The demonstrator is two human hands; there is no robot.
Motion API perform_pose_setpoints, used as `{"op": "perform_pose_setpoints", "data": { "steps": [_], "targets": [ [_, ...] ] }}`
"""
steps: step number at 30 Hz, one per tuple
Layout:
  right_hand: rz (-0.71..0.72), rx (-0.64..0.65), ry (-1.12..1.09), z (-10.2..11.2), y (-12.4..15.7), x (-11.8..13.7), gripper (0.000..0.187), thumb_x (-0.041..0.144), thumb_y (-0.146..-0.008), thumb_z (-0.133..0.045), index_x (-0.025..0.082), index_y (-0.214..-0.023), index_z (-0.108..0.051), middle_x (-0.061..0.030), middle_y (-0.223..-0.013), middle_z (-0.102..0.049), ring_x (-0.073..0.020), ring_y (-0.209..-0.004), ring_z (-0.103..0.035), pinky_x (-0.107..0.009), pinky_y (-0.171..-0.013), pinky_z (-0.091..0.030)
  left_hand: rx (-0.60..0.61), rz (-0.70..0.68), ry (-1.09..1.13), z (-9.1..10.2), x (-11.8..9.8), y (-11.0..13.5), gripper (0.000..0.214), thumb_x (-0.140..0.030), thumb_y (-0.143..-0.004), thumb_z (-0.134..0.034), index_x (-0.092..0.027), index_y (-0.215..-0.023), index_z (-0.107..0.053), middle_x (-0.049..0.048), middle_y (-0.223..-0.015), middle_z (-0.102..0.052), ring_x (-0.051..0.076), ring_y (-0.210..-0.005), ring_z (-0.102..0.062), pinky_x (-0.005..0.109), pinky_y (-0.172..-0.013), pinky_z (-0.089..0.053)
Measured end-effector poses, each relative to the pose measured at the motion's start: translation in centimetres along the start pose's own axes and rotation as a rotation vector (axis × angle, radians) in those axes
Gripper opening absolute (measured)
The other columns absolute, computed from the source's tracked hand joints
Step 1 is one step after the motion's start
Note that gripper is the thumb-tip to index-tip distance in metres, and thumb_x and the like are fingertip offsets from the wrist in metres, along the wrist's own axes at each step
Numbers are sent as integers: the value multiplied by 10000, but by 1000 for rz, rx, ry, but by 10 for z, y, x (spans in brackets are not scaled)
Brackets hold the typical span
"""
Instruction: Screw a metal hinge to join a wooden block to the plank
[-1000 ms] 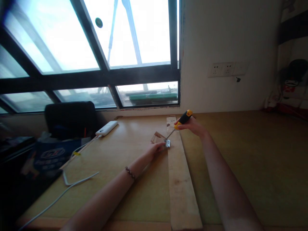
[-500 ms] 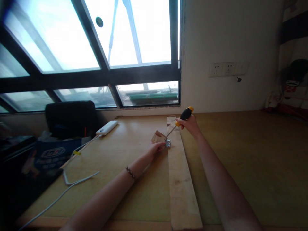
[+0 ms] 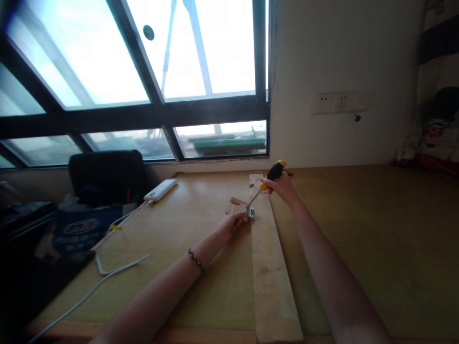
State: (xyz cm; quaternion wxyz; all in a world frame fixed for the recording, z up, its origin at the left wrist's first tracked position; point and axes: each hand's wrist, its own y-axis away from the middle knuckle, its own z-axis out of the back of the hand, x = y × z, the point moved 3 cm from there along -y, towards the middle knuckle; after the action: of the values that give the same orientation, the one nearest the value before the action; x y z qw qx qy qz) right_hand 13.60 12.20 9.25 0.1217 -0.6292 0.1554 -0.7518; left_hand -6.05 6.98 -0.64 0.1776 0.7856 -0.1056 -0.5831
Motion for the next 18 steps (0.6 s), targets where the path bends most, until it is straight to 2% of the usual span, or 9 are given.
{"op": "perform_pose_setpoints", "data": {
  "steps": [8,18],
  "targets": [
    [20,3,17,4,2,3,288,393,-607,-696,117,-667,-640,-28,-484,-589,-99,-384,-491,-220,-394,-405,74,9,52,-4,2,7,133,-159,-597,-701,-87,-664,-610,9,-563,-576,23,-427,-430,140,-412,-311],
    [11,22,24,2,5,8,278,385,-605,-694,119,-667,-644,-25,-487,-592,-103,-396,-498,-235,-426,-427,97,-4,22,-3,8,-2,136,-153,-589,-706,-89,-674,-622,22,-603,-602,30,-436,-448,140,-421,-341]
  ]
}}
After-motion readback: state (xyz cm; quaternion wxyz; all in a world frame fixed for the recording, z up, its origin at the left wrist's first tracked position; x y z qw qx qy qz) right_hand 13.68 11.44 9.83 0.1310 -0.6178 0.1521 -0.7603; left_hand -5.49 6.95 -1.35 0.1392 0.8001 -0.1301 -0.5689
